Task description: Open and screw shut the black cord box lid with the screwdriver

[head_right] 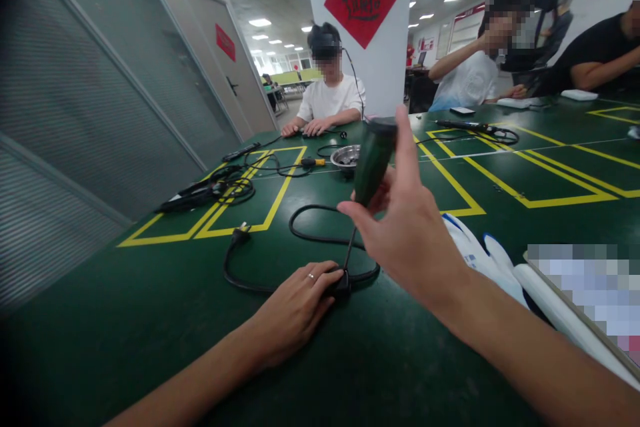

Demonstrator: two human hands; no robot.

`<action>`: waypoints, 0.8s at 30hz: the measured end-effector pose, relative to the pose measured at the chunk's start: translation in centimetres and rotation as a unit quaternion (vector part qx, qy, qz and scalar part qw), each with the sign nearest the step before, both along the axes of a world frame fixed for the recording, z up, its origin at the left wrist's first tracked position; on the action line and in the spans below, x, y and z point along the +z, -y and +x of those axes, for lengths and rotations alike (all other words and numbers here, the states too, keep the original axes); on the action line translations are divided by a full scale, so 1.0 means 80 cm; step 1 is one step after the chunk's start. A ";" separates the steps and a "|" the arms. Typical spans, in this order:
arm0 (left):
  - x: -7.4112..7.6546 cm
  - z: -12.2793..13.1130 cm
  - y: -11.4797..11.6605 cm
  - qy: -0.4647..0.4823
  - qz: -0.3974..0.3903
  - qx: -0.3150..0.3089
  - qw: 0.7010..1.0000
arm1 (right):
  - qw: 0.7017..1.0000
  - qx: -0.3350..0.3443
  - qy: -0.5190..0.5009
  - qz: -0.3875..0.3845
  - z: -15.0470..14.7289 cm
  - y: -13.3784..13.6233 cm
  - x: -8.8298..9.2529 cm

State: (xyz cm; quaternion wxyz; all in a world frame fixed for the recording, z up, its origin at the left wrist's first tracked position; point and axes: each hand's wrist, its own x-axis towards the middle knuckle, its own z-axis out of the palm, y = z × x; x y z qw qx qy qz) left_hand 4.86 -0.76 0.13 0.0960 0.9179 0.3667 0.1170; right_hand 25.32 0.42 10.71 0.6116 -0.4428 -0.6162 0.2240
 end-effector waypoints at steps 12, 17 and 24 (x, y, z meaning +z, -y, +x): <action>0.000 0.000 0.000 -0.005 -0.014 0.004 1.000 | 0.997 0.033 0.031 0.067 -0.018 0.004 0.016; 0.001 0.000 -0.001 -0.004 -0.016 0.006 1.000 | 0.994 0.070 0.026 0.084 -0.013 0.004 0.015; -0.002 0.001 -0.001 -0.015 -0.016 0.009 1.000 | 0.990 0.043 0.075 0.107 -0.010 0.008 0.032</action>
